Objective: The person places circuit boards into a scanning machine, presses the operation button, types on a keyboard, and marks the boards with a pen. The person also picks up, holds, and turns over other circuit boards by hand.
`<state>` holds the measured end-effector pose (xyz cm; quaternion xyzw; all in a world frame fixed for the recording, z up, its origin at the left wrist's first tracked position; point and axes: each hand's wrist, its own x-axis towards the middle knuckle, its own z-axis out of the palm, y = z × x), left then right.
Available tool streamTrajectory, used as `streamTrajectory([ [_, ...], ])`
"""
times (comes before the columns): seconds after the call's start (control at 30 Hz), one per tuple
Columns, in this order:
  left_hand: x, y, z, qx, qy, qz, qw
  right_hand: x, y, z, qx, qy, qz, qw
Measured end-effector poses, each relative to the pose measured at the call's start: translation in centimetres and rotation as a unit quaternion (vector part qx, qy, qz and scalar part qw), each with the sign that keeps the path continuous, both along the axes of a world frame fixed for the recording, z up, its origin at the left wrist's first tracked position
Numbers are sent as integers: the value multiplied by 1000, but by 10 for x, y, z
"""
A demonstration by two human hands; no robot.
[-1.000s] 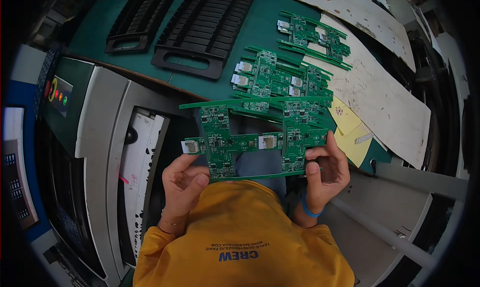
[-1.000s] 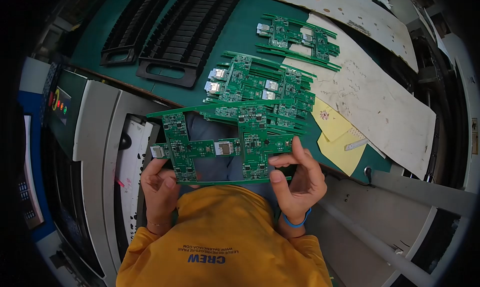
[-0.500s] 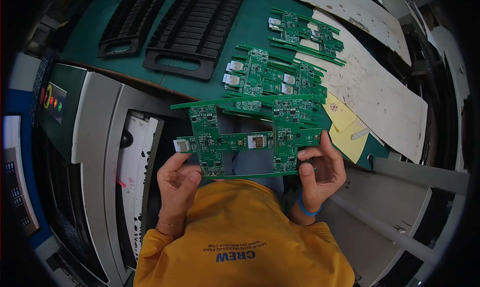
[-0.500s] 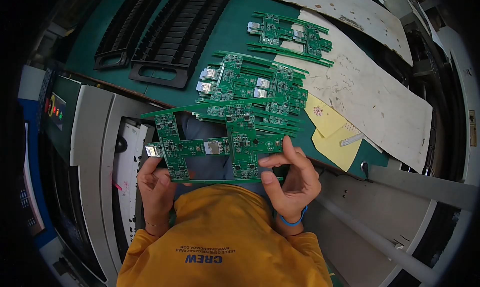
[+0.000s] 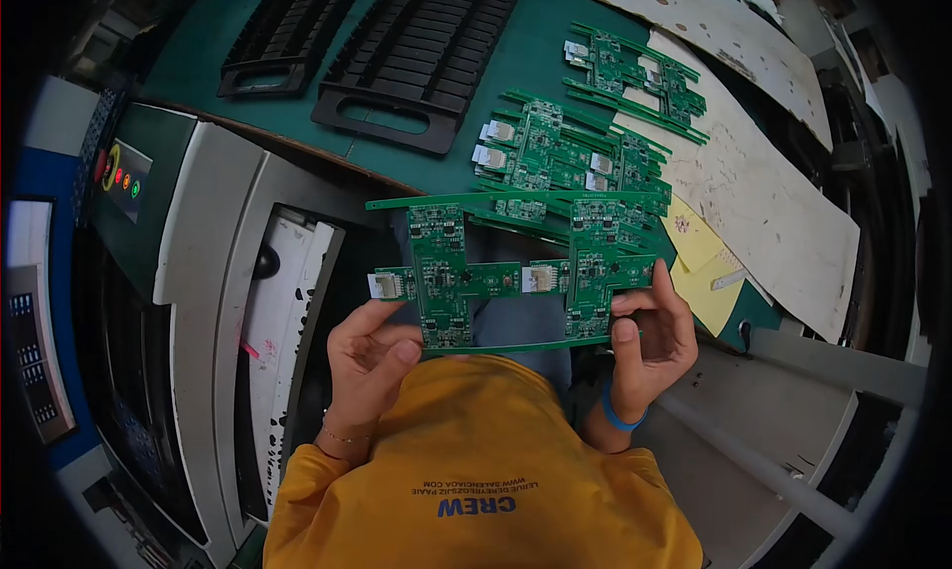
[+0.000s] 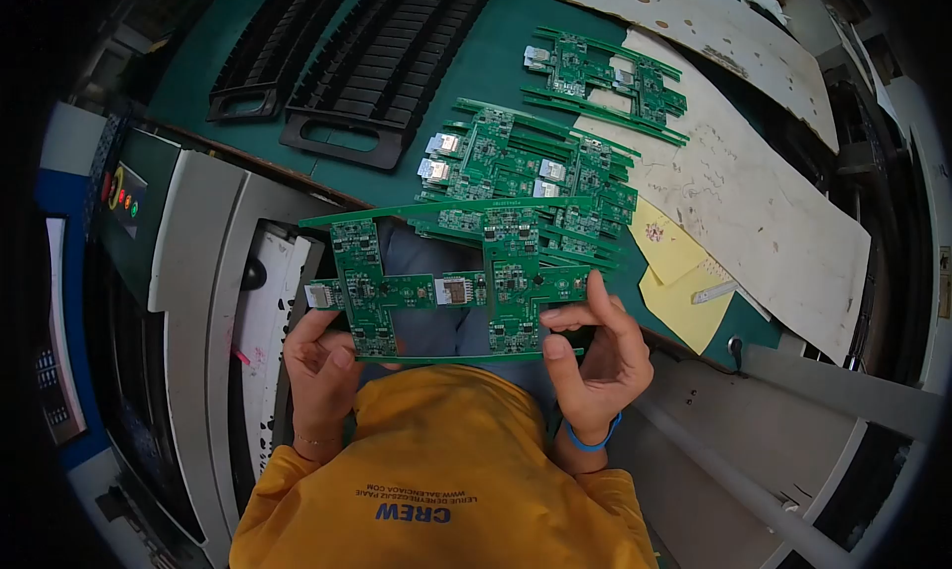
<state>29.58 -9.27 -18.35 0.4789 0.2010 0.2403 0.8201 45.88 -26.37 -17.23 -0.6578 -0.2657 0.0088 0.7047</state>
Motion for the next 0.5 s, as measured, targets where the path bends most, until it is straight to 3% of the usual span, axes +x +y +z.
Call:
streamTrajectory([
  [0.5,-5,1,-4,31,-29,-19,999,3,2,-6,-9,-3,2,1000],
])
